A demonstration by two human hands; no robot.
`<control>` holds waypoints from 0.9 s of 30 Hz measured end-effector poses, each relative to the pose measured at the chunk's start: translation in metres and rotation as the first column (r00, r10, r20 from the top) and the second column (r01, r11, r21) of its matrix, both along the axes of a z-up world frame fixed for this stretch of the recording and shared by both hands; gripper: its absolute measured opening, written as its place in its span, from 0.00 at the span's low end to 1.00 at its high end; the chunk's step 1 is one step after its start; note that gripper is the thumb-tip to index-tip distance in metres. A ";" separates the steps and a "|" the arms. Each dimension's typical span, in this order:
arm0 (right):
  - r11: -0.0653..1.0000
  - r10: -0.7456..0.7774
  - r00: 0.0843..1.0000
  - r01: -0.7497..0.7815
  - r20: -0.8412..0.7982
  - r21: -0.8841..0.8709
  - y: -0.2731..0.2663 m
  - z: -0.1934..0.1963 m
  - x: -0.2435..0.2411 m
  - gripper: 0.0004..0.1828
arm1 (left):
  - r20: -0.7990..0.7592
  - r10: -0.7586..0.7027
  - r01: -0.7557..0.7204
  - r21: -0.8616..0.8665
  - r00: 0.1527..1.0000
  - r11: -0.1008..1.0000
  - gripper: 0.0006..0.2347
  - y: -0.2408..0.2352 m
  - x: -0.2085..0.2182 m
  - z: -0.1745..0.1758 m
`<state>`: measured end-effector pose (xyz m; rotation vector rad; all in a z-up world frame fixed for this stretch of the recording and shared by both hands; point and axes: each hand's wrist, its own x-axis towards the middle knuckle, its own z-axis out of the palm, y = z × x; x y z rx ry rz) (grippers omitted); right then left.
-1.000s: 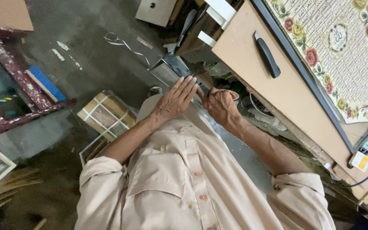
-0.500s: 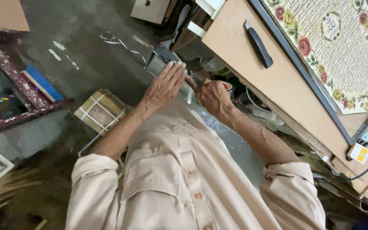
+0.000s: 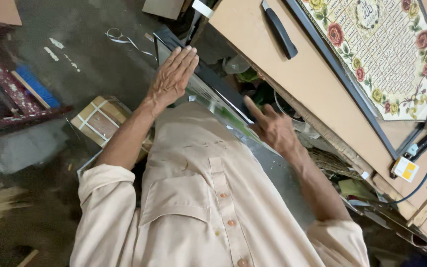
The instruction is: The person sits on the floor and trims excess white material from the edges of a framed map using a utility knife. They then apply black tape along the frame edges to finish the assembly.
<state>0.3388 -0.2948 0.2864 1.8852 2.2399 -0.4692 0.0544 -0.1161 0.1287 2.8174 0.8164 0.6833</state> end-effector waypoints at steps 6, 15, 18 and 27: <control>0.999 0.043 0.975 -0.043 0.219 -0.008 -0.089 -0.025 0.065 0.40 | -0.031 -0.021 0.022 0.014 0.999 1.000 0.28 0.003 0.008 -0.010; 0.967 0.235 0.837 -0.253 0.495 -0.031 -0.096 -0.042 0.064 0.48 | -0.022 -0.021 0.023 0.133 1.000 0.991 0.22 0.004 0.017 -0.006; 0.956 0.271 0.801 -0.290 0.534 -0.049 -0.090 -0.043 0.061 0.48 | -0.016 -0.015 0.017 0.138 1.000 0.990 0.22 0.002 0.017 -0.004; 0.954 0.288 0.771 -0.285 0.568 -0.097 -0.084 -0.042 0.056 0.46 | -0.014 -0.022 0.024 0.108 1.000 0.994 0.22 0.002 0.019 0.005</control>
